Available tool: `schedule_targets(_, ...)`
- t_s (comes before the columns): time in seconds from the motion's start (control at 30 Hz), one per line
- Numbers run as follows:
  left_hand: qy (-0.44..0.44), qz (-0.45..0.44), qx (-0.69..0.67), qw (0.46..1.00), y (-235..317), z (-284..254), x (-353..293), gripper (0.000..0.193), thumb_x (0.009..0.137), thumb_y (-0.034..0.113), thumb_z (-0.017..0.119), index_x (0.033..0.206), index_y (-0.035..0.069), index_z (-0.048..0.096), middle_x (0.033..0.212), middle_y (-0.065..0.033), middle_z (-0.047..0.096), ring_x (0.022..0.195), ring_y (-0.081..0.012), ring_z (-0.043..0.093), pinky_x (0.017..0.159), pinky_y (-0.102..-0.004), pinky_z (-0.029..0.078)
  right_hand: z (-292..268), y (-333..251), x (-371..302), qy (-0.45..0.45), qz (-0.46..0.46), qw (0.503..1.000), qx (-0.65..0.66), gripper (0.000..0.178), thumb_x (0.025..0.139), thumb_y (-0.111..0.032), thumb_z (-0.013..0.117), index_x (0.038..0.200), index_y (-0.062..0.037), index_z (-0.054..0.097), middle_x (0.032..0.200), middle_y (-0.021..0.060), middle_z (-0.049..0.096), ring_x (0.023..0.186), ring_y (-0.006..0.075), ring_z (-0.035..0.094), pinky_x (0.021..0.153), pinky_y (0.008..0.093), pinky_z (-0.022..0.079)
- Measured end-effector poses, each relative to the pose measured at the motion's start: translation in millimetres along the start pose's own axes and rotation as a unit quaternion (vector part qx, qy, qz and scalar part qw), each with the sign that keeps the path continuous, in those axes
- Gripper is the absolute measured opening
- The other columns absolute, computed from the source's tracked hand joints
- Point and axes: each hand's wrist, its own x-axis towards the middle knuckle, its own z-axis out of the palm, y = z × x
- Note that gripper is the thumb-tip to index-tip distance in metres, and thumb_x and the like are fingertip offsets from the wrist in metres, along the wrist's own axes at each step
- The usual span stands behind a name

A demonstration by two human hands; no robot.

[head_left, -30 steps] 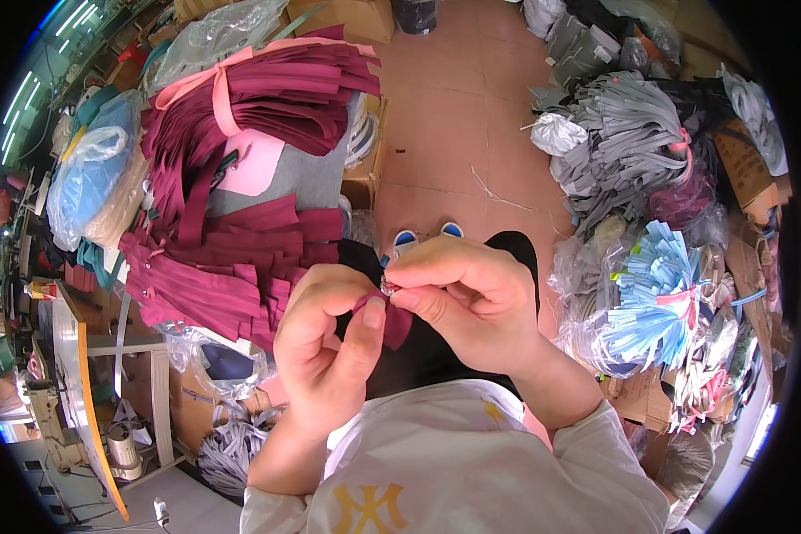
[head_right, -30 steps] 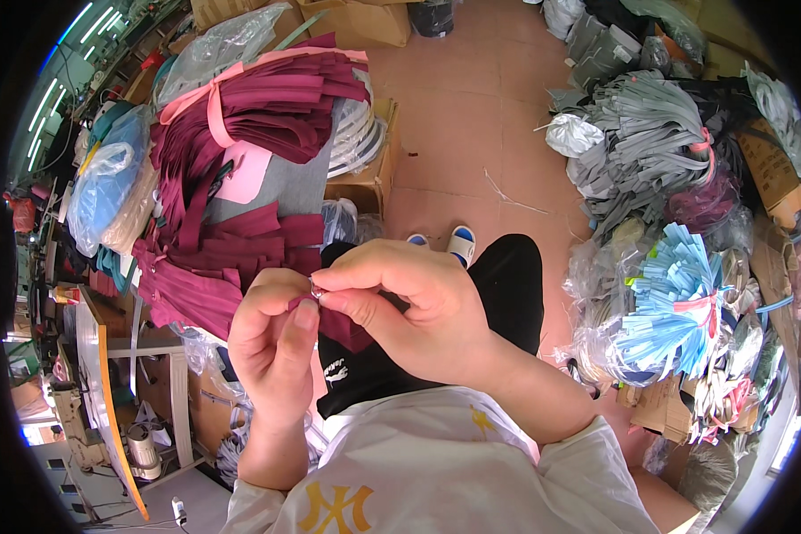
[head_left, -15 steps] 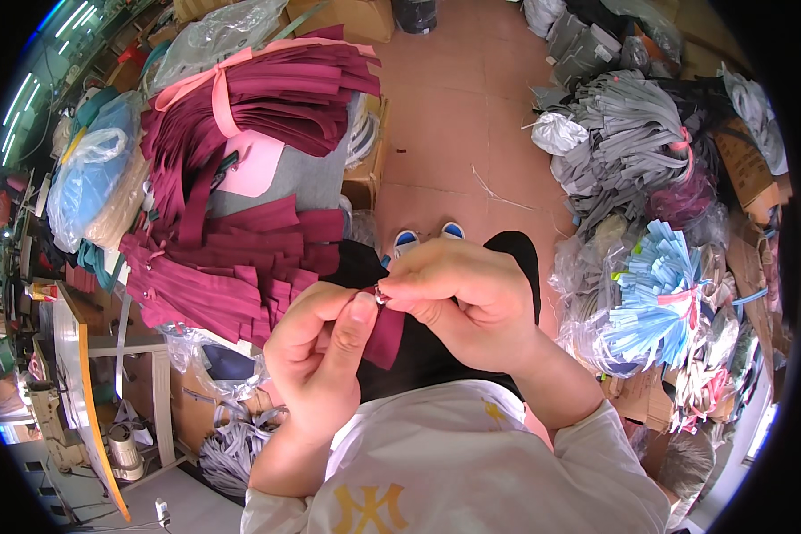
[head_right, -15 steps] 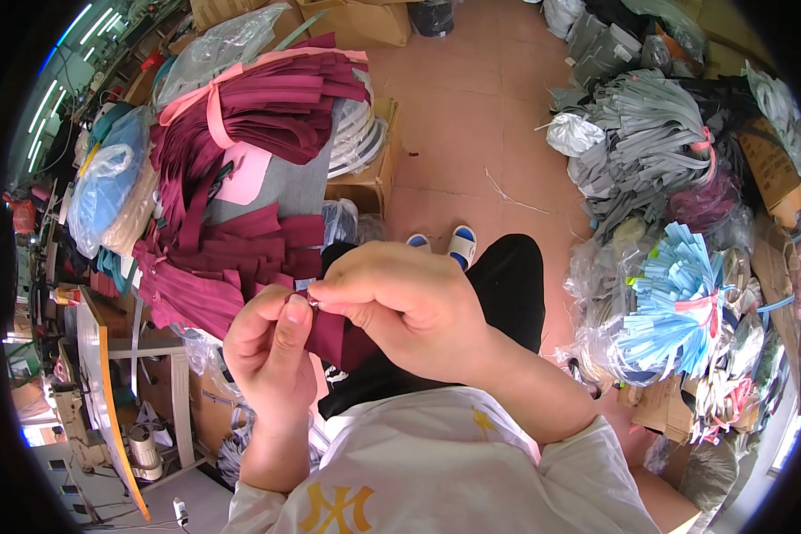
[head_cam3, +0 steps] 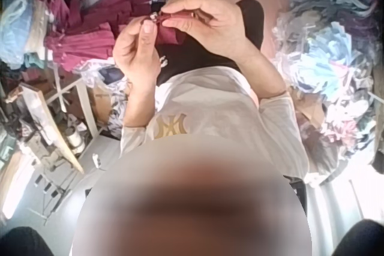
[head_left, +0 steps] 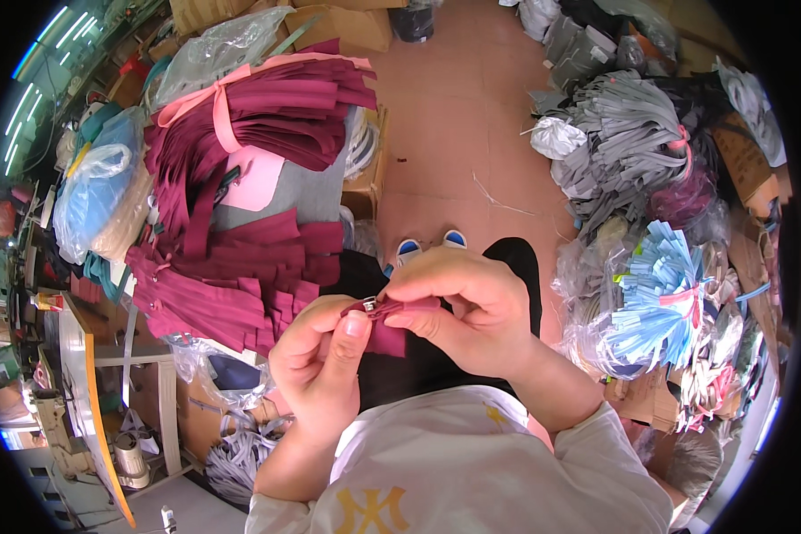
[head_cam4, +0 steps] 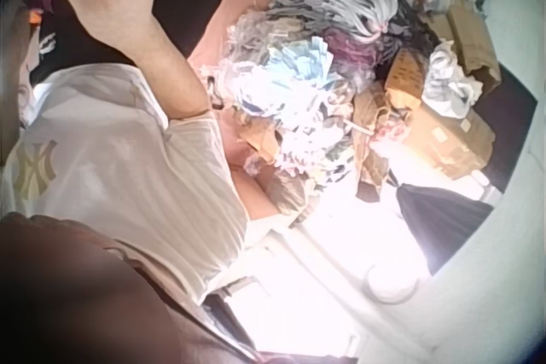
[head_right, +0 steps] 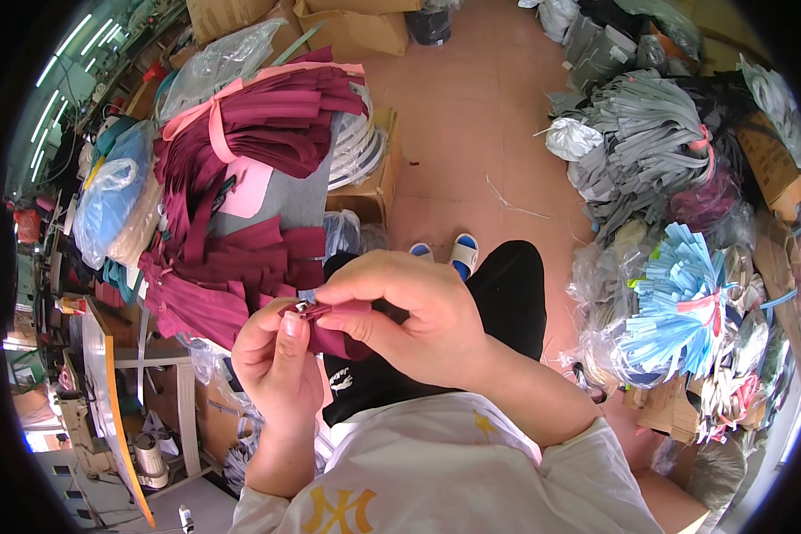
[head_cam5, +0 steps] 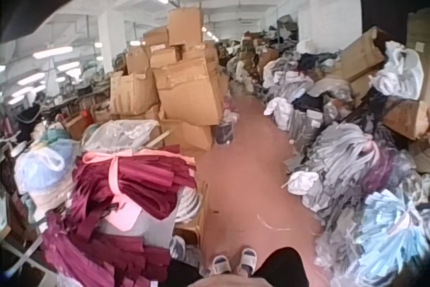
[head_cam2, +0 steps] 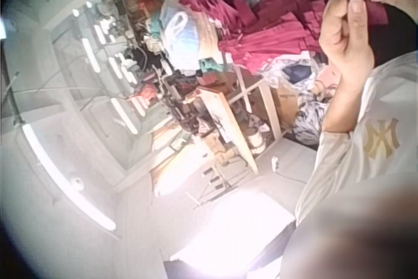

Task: The person is manually attaching sliders to zipper tapes in a workshop environment.

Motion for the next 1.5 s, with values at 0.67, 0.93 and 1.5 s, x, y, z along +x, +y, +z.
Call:
schedule_targets(0.67, -0.016, -0.058, -0.152, 0.987, 2, 1, 8, 0.024, 0.090, -0.004, 0.068, 0.114, -0.004, 0.067, 0.107, -0.0109, 0.063, 0.096, -0.0162, 0.059, 0.087, -0.0254, 0.045, 14, 6, -7, 0.031, 0.054, 0.995, 0.077, 0.015, 0.090, 0.004, 0.069, 0.103, 0.0002, 0.064, 0.096, 0.0053, 0.061, 0.080, 0.0103, 0.062, 0.066, 0.0235, 0.050)
schedule_targets(0.93, -0.041, -0.075, -0.141, 0.986, 10, 1, 13, 0.028, 0.090, -0.007, 0.065, 0.118, -0.005, 0.065, 0.110, -0.0098, 0.062, 0.101, -0.0146, 0.058, 0.091, -0.0260, 0.045, 13, -7, 2, 0.071, 0.018, 0.994, -0.084, 0.014, 0.085, 0.005, 0.072, 0.097, 0.0006, 0.066, 0.089, 0.0078, 0.063, 0.075, 0.0136, 0.062, 0.065, 0.0256, 0.050)
schedule_targets(1.5, -0.024, -0.062, -0.089, 0.994, 7, -3, 10, 0.034, 0.087, -0.015, 0.066, 0.119, -0.007, 0.063, 0.109, -0.0104, 0.067, 0.095, -0.0130, 0.064, 0.086, -0.0239, 0.053, 0, -5, 7, -0.025, -0.093, 0.990, -0.100, 0.039, 0.082, 0.009, 0.070, 0.118, -0.0029, 0.069, 0.093, 0.0080, 0.065, 0.077, 0.0181, 0.064, 0.068, 0.0265, 0.051)
